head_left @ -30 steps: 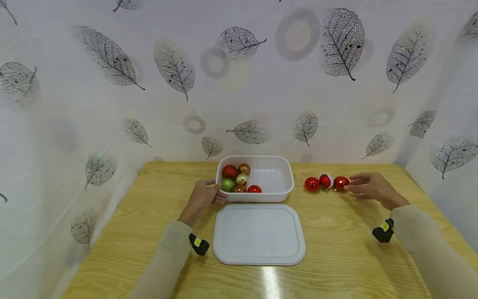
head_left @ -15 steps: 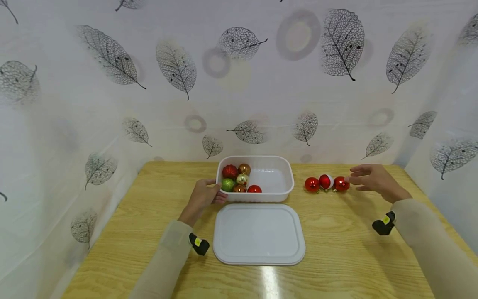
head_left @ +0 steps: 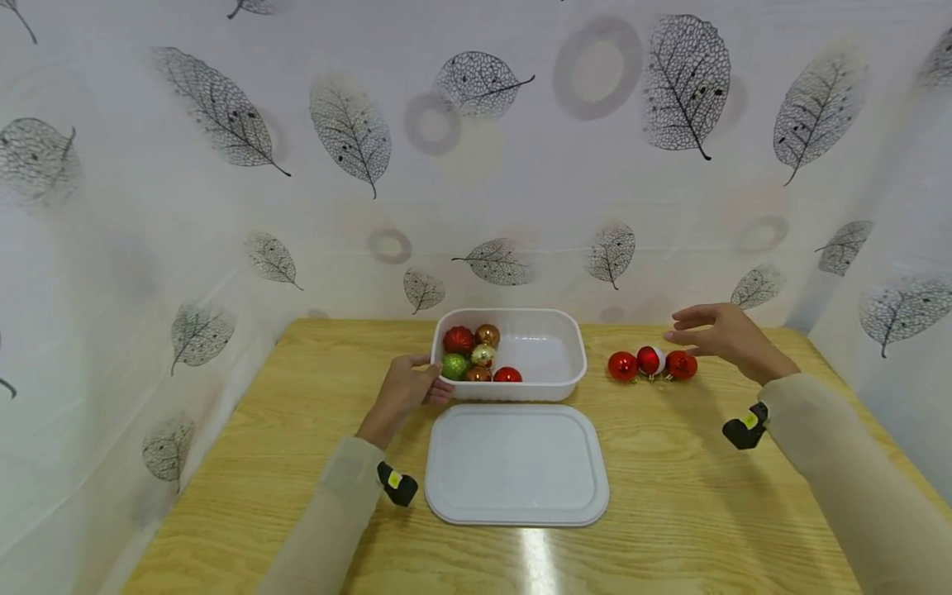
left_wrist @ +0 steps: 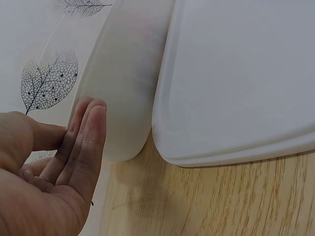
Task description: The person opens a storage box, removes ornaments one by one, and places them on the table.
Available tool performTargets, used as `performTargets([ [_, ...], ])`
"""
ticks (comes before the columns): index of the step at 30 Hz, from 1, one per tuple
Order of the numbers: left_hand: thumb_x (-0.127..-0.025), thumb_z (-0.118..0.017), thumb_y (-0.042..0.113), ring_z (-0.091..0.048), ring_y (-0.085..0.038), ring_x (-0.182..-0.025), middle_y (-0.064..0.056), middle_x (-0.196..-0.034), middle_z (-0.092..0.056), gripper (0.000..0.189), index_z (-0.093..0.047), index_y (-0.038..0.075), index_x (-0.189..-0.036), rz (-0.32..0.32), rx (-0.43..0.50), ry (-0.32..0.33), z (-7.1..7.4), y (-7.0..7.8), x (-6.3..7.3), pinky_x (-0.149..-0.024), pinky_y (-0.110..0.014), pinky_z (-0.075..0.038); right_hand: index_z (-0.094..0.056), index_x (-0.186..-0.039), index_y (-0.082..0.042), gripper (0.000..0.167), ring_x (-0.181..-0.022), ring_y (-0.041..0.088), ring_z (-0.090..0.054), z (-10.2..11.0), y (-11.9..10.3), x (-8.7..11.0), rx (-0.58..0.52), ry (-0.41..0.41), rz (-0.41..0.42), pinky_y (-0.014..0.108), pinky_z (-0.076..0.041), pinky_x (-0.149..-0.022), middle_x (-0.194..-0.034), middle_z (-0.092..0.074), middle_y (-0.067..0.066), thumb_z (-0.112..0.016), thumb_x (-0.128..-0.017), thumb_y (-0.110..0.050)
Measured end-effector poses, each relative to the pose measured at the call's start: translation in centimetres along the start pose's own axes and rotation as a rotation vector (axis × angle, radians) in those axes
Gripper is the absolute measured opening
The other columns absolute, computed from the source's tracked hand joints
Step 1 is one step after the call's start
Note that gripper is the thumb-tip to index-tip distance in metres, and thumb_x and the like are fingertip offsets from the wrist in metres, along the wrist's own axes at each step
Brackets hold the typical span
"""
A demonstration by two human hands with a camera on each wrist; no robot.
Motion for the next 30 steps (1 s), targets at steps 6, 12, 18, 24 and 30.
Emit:
performTargets([
  [6, -0.105, -0.054, 0.01, -0.073, -0.02, -0.065, -0.018, -0.08, -0.073, 0.045, -0.045, -0.012, -0.144, 0.0, 0.005, 0.0, 0.1, 0.0, -0.1, -0.064, -0.032, -0.065, -0.048, -0.141, 0.01, 0.065, -0.107, 0.034, -0.069, -1.0, -2.0, -1.0, -0.009, 0.003, 0.015, 0.047, -0.06, -0.093, -0.14, -0.05, 0.034, -0.071, -0.097, -0.031],
  [12, -0.106, -0.053, 0.011, -0.073, -0.02, -0.066, -0.018, -0.081, -0.074, 0.046, -0.044, -0.011, -0.145, 0.006, 0.004, -0.005, 0.1, 0.0, 0.0, -0.065, -0.032, -0.065, -0.049, -0.142, 0.009, 0.063, -0.109, 0.034, -0.068, -2.4, -3.5, -2.0, -0.007, -0.019, 0.025, 0.047, -0.059, -0.095, -0.141, -0.051, 0.033, -0.071, -0.097, -0.03],
  [18, -0.106, -0.054, 0.01, -0.073, -0.02, -0.066, -0.018, -0.08, -0.073, 0.046, -0.044, -0.012, -0.145, 0.001, 0.001, -0.003, 0.1, -0.1, 0.0, -0.065, -0.033, -0.065, -0.05, -0.143, 0.006, 0.063, -0.11, 0.035, -0.066, -3.7, -5.4, -2.6, 0.005, -0.034, 0.033, 0.049, -0.058, -0.097, -0.142, -0.052, 0.029, -0.071, -0.097, -0.031],
  [24, -0.106, -0.054, 0.01, -0.073, -0.02, -0.066, -0.018, -0.081, -0.073, 0.046, -0.044, -0.011, -0.145, 0.007, 0.001, 0.001, 0.1, -0.1, -0.1, -0.065, -0.032, -0.065, -0.053, -0.141, 0.004, 0.058, -0.111, 0.036, -0.065, -5.1, -6.9, -3.0, 0.001, -0.055, 0.062, 0.042, -0.061, -0.093, -0.139, -0.055, 0.028, -0.072, -0.096, -0.027],
  [30, -0.105, -0.054, 0.01, -0.073, -0.02, -0.066, -0.018, -0.081, -0.073, 0.046, -0.044, -0.011, -0.145, 0.01, 0.0, 0.002, 0.1, -0.1, -0.2, -0.065, -0.032, -0.065, -0.056, -0.137, 0.005, 0.054, -0.112, 0.037, -0.065, -6.4, -7.7, -3.8, -0.025, -0.071, 0.097, 0.041, -0.062, -0.09, -0.135, -0.057, 0.028, -0.074, -0.095, -0.022],
])
Point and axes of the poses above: each hand's wrist, its own x-axis away from the middle knuckle, its own z-axis out of the back of the hand, y = z × x, the point moved 3 cm from there along -x, towards the middle knuckle
